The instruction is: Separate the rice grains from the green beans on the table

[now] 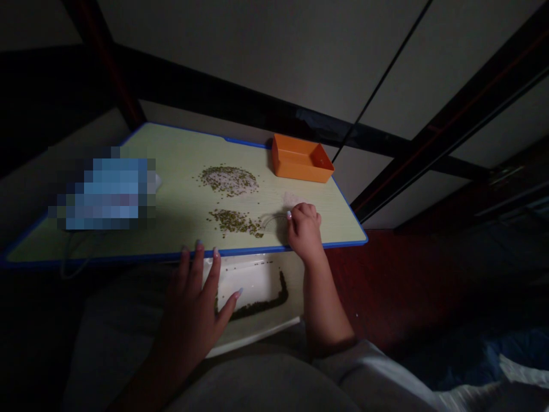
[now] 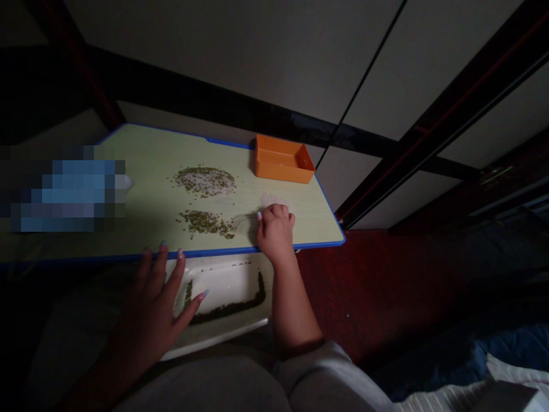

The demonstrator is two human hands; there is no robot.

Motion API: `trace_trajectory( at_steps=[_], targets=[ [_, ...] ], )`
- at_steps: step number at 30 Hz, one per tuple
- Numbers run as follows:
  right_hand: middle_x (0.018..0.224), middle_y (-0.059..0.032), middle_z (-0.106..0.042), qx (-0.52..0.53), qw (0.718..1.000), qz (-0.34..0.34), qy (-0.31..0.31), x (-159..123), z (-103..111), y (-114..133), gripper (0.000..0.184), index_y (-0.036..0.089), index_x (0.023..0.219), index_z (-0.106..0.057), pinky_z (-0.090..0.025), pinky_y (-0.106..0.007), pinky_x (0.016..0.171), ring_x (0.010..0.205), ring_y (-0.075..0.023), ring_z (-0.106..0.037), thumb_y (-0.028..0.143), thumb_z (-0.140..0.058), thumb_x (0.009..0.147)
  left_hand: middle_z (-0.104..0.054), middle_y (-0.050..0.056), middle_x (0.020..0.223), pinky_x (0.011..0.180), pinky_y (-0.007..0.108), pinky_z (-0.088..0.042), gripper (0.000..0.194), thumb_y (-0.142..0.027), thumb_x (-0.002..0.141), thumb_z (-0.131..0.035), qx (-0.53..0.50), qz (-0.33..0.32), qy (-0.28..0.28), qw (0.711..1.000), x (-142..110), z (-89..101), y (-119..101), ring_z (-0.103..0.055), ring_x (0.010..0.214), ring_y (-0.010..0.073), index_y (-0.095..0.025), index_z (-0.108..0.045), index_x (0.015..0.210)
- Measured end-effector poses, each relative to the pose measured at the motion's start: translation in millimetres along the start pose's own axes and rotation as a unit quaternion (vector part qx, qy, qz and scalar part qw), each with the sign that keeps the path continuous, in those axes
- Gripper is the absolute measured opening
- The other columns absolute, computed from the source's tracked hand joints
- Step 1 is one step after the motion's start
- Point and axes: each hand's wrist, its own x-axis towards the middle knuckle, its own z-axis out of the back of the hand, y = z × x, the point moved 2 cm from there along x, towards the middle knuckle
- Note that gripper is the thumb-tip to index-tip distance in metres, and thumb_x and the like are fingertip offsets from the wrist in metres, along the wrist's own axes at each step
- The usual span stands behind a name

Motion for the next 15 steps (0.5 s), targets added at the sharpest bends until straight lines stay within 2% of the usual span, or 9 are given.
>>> trace_trajectory(
  at_steps=[15],
  targets=[
    [0.102,-0.0089,-0.059,0.037,0.999,0.012,0.025,0.4,-0.6,-0.6,0.022,0.021,0.082,-0.058,-0.034,-0.037,0.082,0.101,-0.0245,-0.046,0.023,-0.041,0.097,-0.016,0.024,0.163,0.113,0.064,-0.031,0.087,-0.041,0.087,-0.056,-0.009,-0.002,0.01,1.0,-0.1,-1.6,1.7,-0.009,0.151,0.0443,-0.017,-0.01,0.156]
  ],
)
